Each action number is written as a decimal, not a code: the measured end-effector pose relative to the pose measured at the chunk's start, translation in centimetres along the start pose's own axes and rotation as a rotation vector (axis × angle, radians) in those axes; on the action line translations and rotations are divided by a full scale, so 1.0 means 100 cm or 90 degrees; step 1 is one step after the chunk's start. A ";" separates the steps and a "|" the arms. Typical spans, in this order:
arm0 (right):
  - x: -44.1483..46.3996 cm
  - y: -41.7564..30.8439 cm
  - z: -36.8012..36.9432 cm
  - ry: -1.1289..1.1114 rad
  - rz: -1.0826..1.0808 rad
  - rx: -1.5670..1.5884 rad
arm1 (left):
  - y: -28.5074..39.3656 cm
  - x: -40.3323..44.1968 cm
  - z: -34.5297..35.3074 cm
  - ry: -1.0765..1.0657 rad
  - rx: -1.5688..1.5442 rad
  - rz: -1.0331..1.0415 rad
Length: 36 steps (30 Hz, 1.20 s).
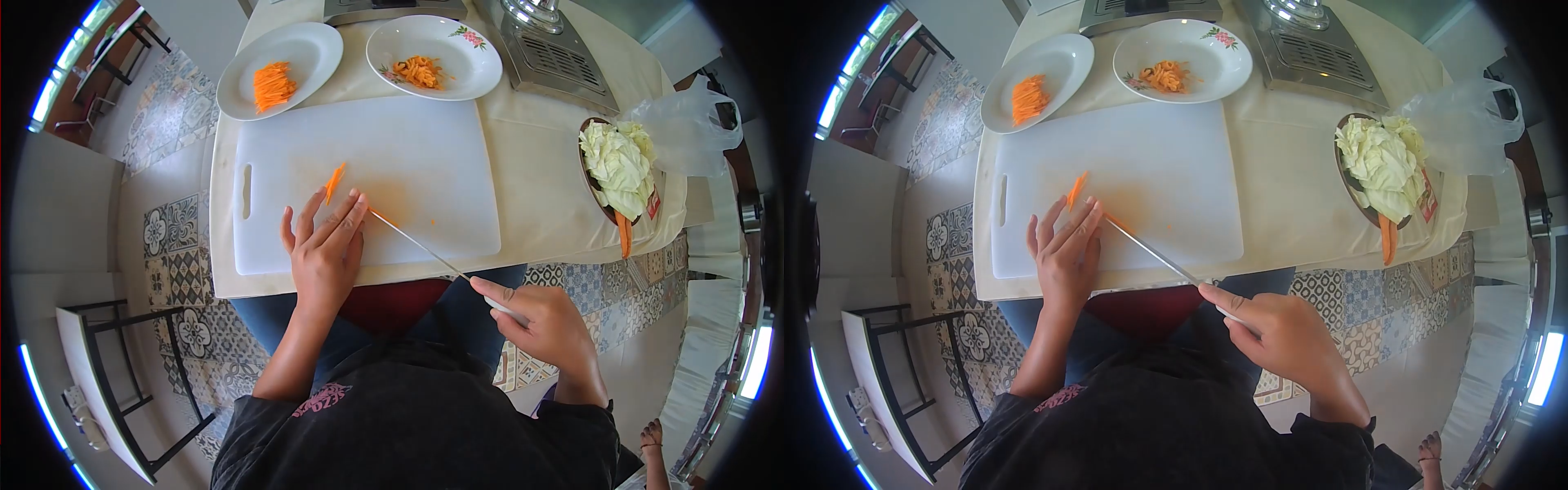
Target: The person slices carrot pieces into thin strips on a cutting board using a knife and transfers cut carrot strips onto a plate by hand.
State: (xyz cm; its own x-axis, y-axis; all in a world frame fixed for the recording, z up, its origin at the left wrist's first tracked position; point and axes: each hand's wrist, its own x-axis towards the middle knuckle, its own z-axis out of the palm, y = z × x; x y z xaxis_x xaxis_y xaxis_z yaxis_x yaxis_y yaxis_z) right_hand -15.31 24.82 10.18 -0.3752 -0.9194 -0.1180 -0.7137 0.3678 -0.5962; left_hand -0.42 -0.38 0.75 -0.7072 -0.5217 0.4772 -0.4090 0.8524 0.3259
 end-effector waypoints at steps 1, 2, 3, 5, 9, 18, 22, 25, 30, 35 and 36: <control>0.000 0.000 -0.001 -0.001 0.000 -0.005 | 0.000 0.000 0.000 -0.001 0.000 0.001; 0.000 -0.001 -0.001 -0.002 0.003 0.001 | 0.000 0.000 0.000 -0.002 0.001 0.001; 0.000 -0.001 -0.002 -0.003 0.007 0.008 | 0.001 0.001 0.000 0.007 0.007 0.003; 0.001 0.000 -0.002 -0.001 0.004 0.020 | 0.000 0.001 0.001 0.023 0.020 0.008; 0.002 0.001 0.000 0.002 0.000 0.032 | 0.000 0.000 0.001 0.026 0.021 0.007; 0.002 0.006 0.005 -0.009 0.003 0.049 | 0.002 0.004 -0.001 -0.015 -0.001 -0.009; -0.003 -0.008 0.010 -0.020 0.014 -0.025 | 0.002 0.007 -0.006 -0.047 -0.010 -0.011; -0.003 -0.017 0.013 -0.040 0.003 -0.075 | -0.005 0.004 -0.009 -0.066 -0.006 -0.007; 0.008 -0.005 0.024 -0.008 -0.010 0.057 | -0.005 0.006 -0.007 -0.064 0.010 -0.011; 0.008 -0.006 0.033 -0.042 0.151 0.321 | -0.006 0.000 -0.006 -0.003 -0.033 -0.026; 0.008 -0.007 0.034 -0.051 0.172 0.353 | -0.008 -0.001 -0.005 -0.007 -0.032 -0.016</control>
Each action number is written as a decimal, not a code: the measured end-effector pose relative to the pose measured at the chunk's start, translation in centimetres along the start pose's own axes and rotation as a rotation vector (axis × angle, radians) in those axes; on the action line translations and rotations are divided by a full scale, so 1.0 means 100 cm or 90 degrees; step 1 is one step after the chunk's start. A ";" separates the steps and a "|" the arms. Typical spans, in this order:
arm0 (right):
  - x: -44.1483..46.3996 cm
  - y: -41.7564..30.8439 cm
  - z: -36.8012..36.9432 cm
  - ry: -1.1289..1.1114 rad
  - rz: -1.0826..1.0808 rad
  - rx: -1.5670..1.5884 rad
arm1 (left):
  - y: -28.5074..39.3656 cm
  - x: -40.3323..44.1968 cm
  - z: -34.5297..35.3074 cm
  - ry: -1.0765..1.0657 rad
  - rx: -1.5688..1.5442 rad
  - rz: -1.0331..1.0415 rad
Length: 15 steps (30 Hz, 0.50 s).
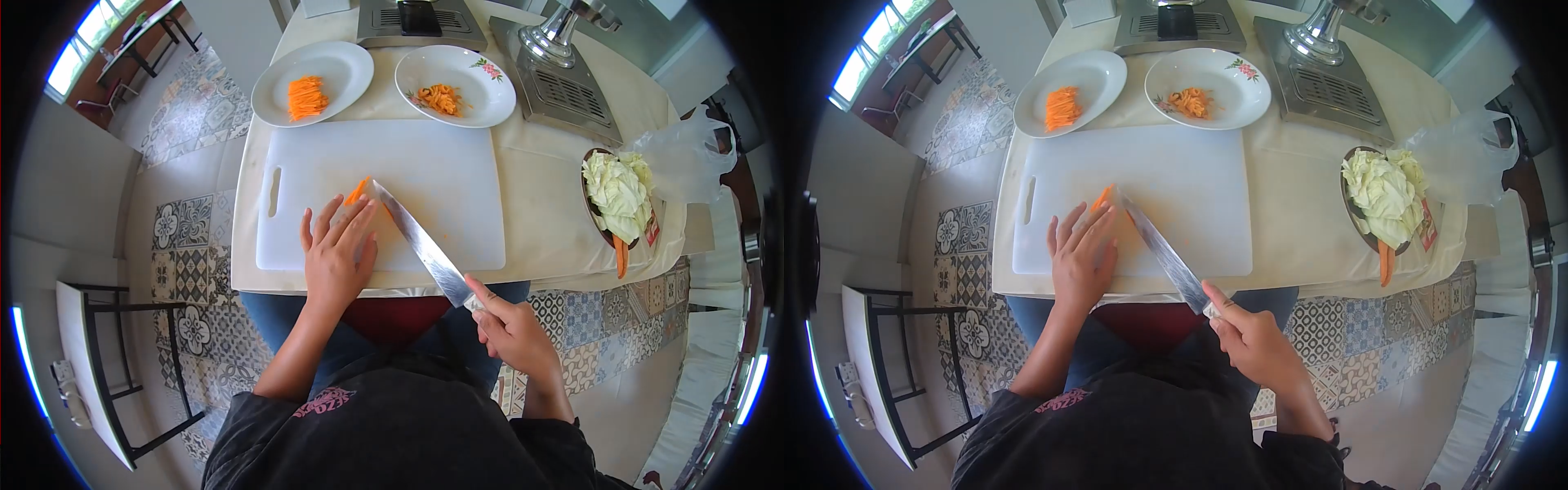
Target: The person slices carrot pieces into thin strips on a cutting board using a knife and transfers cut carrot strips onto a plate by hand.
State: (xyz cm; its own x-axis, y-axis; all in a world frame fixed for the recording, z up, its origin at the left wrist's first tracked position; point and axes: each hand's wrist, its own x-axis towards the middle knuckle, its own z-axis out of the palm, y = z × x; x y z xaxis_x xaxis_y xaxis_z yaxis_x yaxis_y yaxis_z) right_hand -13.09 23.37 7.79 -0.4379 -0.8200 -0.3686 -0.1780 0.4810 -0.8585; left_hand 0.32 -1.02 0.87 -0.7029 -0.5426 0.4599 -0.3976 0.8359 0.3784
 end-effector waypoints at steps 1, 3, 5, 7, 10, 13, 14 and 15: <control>-0.001 0.000 0.001 -0.009 0.022 0.032 | -0.002 -0.001 0.001 -0.004 0.001 0.008; -0.003 -0.002 0.005 -0.024 0.052 0.076 | -0.001 -0.001 -0.001 -0.014 0.008 0.029; -0.004 -0.001 0.010 -0.027 0.054 0.102 | 0.001 0.001 -0.003 -0.028 0.018 0.057; -0.003 0.003 0.017 -0.021 0.029 0.109 | 0.002 0.000 -0.001 -0.017 0.028 0.062; -0.006 0.002 0.025 0.008 0.010 0.107 | 0.001 0.000 0.000 -0.012 0.030 0.051; -0.010 -0.001 0.031 0.067 -0.022 0.162 | 0.000 -0.001 0.002 0.002 0.011 0.033; -0.011 -0.002 0.032 0.084 -0.028 0.181 | -0.001 -0.001 0.002 0.009 0.003 0.028; -0.012 -0.002 0.031 0.097 -0.036 0.166 | -0.001 -0.002 0.002 0.012 -0.004 0.020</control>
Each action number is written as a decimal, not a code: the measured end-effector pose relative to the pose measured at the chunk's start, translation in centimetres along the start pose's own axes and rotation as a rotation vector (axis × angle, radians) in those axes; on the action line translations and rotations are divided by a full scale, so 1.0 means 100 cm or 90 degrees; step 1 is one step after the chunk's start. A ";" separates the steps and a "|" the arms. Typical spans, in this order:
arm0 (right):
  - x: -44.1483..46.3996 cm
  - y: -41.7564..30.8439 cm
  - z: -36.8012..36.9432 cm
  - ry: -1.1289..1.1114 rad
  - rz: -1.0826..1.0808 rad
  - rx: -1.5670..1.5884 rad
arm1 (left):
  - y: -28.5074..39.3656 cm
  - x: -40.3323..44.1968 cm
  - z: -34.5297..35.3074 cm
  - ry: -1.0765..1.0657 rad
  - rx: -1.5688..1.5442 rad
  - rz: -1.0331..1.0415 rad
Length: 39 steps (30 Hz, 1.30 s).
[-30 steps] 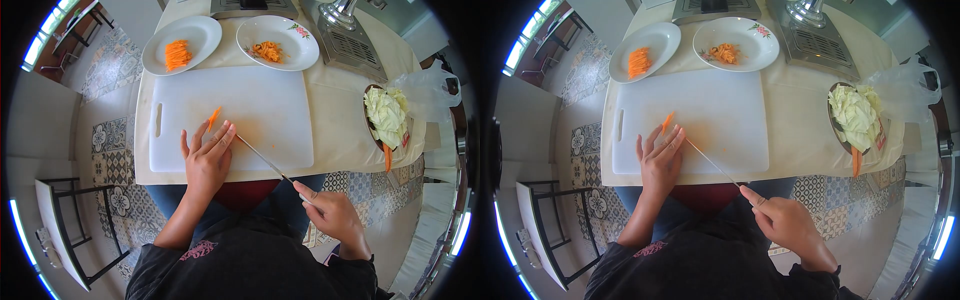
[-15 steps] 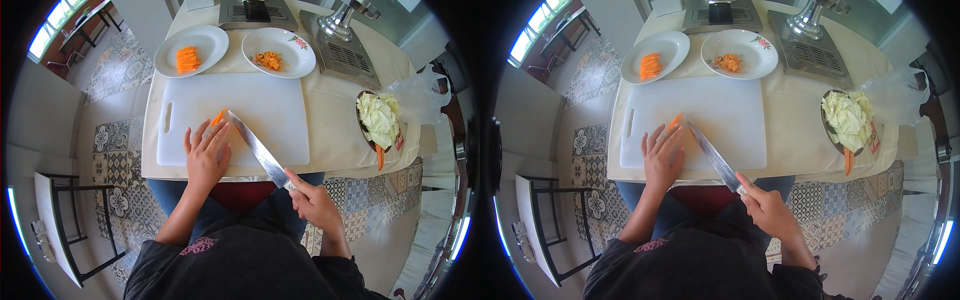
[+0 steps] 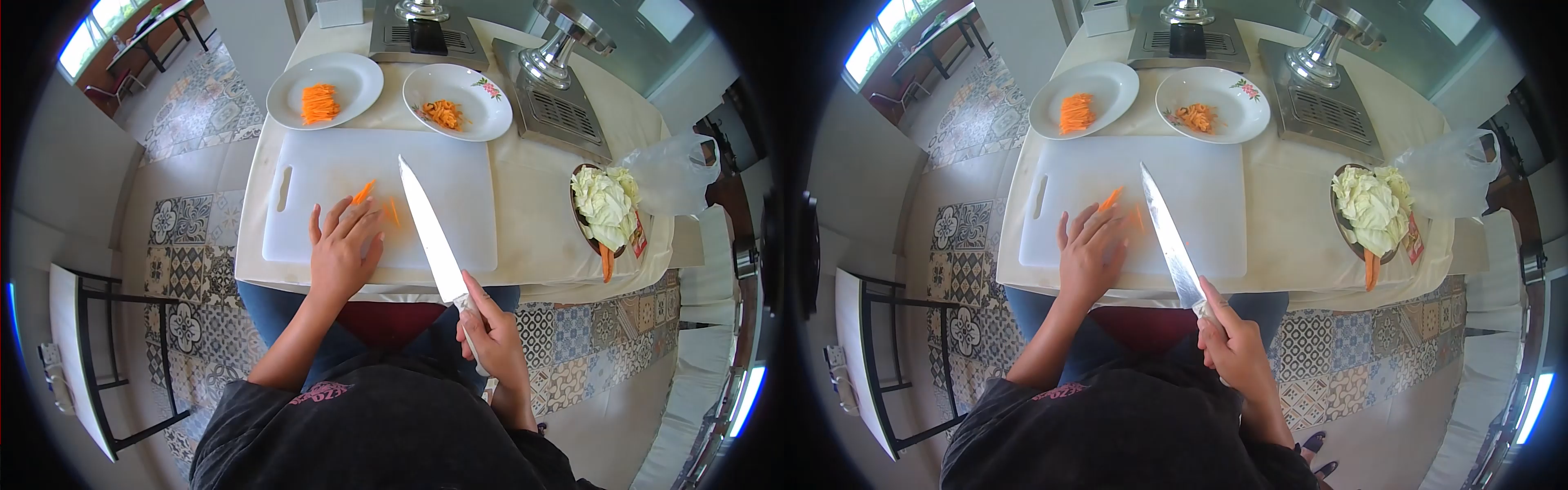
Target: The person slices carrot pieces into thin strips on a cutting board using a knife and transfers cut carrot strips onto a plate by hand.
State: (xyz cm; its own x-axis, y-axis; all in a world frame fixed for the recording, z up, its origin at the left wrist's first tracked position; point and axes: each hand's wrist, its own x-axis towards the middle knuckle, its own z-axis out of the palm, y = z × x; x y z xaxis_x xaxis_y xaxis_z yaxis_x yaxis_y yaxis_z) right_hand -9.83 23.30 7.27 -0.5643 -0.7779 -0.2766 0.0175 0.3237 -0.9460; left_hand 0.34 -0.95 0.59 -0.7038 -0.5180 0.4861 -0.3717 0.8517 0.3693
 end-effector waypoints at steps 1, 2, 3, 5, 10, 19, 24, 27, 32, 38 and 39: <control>0.000 0.000 -0.002 0.012 -0.012 -0.014 | 0.000 0.000 0.000 0.003 -0.007 -0.007; 0.000 0.000 -0.005 0.025 -0.025 -0.027 | 0.000 0.001 0.000 0.007 -0.013 -0.013; -0.002 0.000 -0.010 0.035 -0.040 -0.078 | 0.000 0.000 0.000 0.007 -0.016 -0.020; -0.006 0.000 -0.025 0.057 -0.072 -0.179 | 0.000 0.000 0.001 0.007 -0.021 -0.033; -0.018 -0.016 -0.064 -0.031 0.078 -0.157 | -0.005 0.007 -0.005 0.062 0.009 -0.150; -0.021 -0.028 -0.072 -0.152 0.138 -0.138 | -0.015 0.016 -0.003 0.023 -0.029 -0.148; -0.010 -0.026 -0.057 -0.166 0.135 -0.121 | -0.012 0.018 -0.004 0.017 -0.037 -0.142; 0.000 -0.023 -0.049 -0.162 0.115 -0.119 | -0.013 0.018 -0.004 0.021 -0.041 -0.148; -0.001 -0.031 -0.050 -0.145 0.130 -0.097 | -0.010 0.019 -0.004 0.014 -0.037 -0.151; -0.014 -0.027 -0.066 -0.144 0.181 -0.061 | 0.001 0.020 0.000 -0.007 -0.029 -0.155; -0.014 -0.024 -0.068 -0.158 0.189 -0.036 | 0.002 0.019 0.002 -0.008 -0.026 -0.152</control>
State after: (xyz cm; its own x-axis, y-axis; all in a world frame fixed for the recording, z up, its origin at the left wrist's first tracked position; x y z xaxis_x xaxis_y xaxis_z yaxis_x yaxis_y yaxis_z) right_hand -14.68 27.32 11.09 -0.3250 -0.7502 -0.5758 0.1006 0.5780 -0.8098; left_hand -1.17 -1.77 1.40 -0.6061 -0.7031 0.3718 -0.5039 0.7011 0.5044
